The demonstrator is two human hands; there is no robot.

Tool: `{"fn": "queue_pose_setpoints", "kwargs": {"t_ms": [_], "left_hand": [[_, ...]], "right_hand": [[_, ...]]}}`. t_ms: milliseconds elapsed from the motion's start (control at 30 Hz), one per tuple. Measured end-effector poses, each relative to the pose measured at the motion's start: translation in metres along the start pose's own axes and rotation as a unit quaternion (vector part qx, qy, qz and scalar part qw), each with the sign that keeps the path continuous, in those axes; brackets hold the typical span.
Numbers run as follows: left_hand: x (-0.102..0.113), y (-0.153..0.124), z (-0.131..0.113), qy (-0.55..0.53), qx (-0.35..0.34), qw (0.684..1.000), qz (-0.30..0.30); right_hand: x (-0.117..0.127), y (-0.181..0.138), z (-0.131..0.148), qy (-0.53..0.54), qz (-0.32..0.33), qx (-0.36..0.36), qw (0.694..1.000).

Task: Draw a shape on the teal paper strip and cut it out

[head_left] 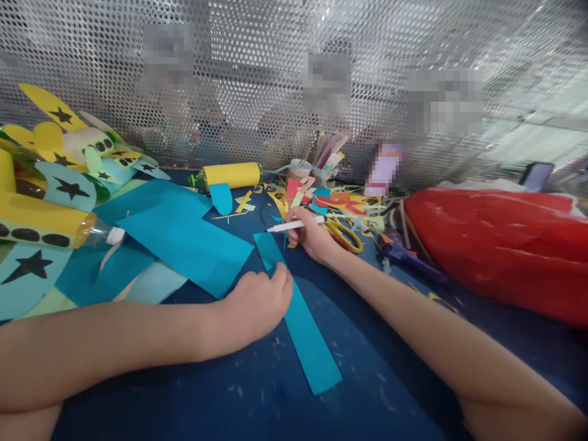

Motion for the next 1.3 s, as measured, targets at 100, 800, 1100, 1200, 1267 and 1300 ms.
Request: {"fn": "queue_pose_setpoints", "kwargs": {"t_ms": [100,800,1100,1200,1267,1300], "left_hand": [[-0.011,-0.001,0.006,0.001,0.035,0.998,0.048],[-0.021,0.0,0.016,-0.042,0.069,0.989,0.122],[-0.023,-0.001,0.016,-0.041,0.069,0.988,0.128],[-0.021,0.0,0.015,-0.039,0.066,0.99,0.122],[-0.021,0.0,0.015,-0.04,0.065,0.989,0.125],[-0.021,0.0,0.015,-0.042,0.064,0.989,0.129]], "right_hand": [[0.0,0.0,0.001,-0.028,0.006,0.012,1.0],[-0.008,-0.006,0.011,-0.096,0.029,0.057,0.993],[-0.009,-0.007,0.013,-0.129,0.024,0.069,0.989],[-0.01,-0.007,0.014,-0.137,0.021,0.066,0.988],[-0.009,-0.007,0.014,-0.136,0.019,0.063,0.988],[-0.009,-0.007,0.014,-0.134,0.016,0.061,0.989]]}}
Point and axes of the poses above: each hand's wrist, its own y-axis towards the middle knuckle, its own x-axis out of the back of the hand, z = x × y, the point moved 10 cm from there along y, towards the middle knuckle, and after that the axes turned 6 degrees about -z, right-handed, at the moved point
